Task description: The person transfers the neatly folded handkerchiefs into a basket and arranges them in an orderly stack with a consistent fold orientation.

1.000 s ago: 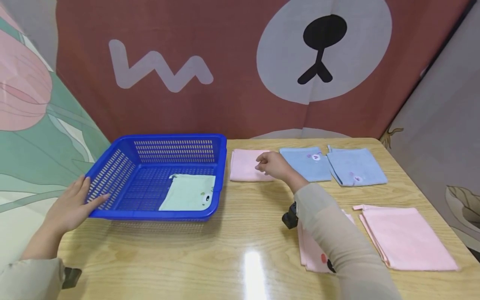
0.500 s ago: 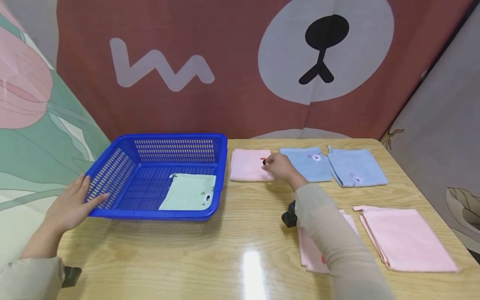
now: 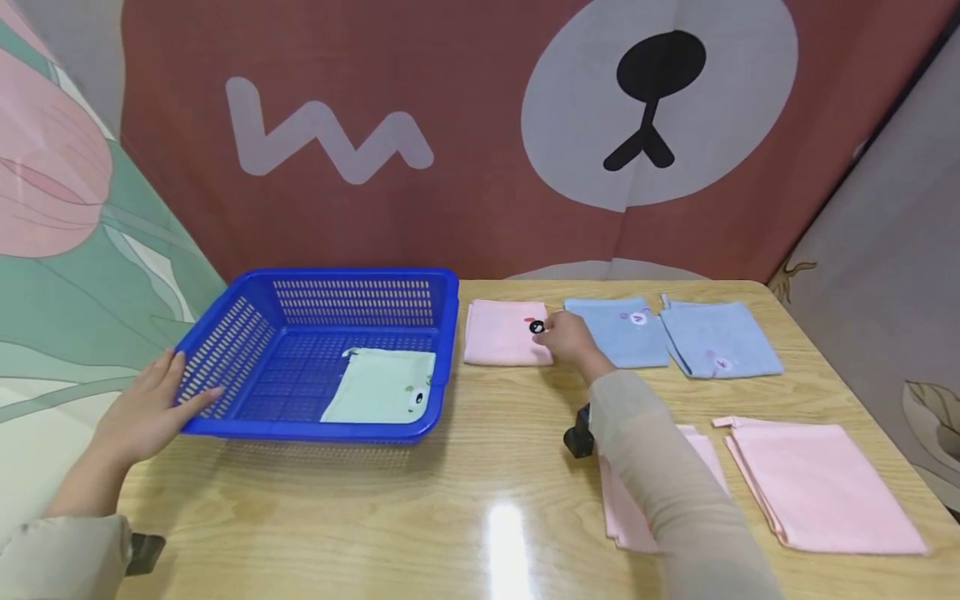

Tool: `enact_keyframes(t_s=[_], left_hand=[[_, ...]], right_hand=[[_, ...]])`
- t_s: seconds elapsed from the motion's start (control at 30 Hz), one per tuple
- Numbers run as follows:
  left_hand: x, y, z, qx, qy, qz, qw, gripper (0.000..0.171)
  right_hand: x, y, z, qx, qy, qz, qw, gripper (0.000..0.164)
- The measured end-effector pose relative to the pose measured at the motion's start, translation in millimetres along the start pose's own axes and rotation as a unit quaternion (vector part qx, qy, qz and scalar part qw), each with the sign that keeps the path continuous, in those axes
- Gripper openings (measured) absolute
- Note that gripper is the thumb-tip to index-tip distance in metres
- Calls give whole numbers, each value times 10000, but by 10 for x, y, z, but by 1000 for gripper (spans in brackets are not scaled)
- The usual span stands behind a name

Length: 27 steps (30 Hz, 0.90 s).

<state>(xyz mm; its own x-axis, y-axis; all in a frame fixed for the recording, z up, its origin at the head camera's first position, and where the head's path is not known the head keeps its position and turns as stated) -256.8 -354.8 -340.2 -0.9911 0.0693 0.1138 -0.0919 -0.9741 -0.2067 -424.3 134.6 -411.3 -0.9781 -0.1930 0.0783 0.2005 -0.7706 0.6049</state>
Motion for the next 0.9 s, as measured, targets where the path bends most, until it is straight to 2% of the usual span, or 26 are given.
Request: enact_keyframes(t_s=[0.03,0.17,0.23,0.3,0.37,0.43,0.47,0.5,0.6,0.9], left_hand=[[0,-2,1,1,-8,-7,10000,84],[-2,-5,4,13,-18,-14,10000,84],[-3,-4,3,13,-17,-21,10000,83],[-2,-2,0,5,-15,-20,10000,83],[1,0,-4,12,-19,-21,10000,83],[3,2,-5,22,-23,-18,10000,83],[4,3,-5,25,-23,-14,10000,83],[5,3,-4,29,-24,-11,10000,83],[5,1,-1,35,-29,-14,10000,83],[1,-2,-3,22,-3,-15,10000,83]], right_hand=[[89,-143,-64,9,9,36,10000,42],[545,-843,-372,-363,-457,254,9980,44],[584,-897,-395,-326,-425,231,9983,43],[469,-706,-320,-247,-323,88,9991,38],[255,-368,-177,-55,-33,-108,9999,34],[60,-76,-58,60,64,-247,9997,38],[-27,57,-13,17,192,-456,9988,40],[-82,137,21,7,222,-503,9985,39],[-156,231,51,-112,288,-640,9975,39],[-115,176,25,-558,107,-1135,9919,35]])
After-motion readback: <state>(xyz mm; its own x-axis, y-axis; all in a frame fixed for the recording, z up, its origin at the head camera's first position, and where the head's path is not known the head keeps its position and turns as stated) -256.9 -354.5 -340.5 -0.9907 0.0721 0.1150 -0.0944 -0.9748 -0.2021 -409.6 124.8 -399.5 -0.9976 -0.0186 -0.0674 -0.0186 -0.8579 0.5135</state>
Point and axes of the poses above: each hand's wrist, its own x-axis towards the middle knuckle, its own z-axis out of the back of the hand, y = z × x, the point moved 5 cm from there along x, towards the middle knuckle, and after that the axes turned 3 degrees about -y, right-handed, at the moved point
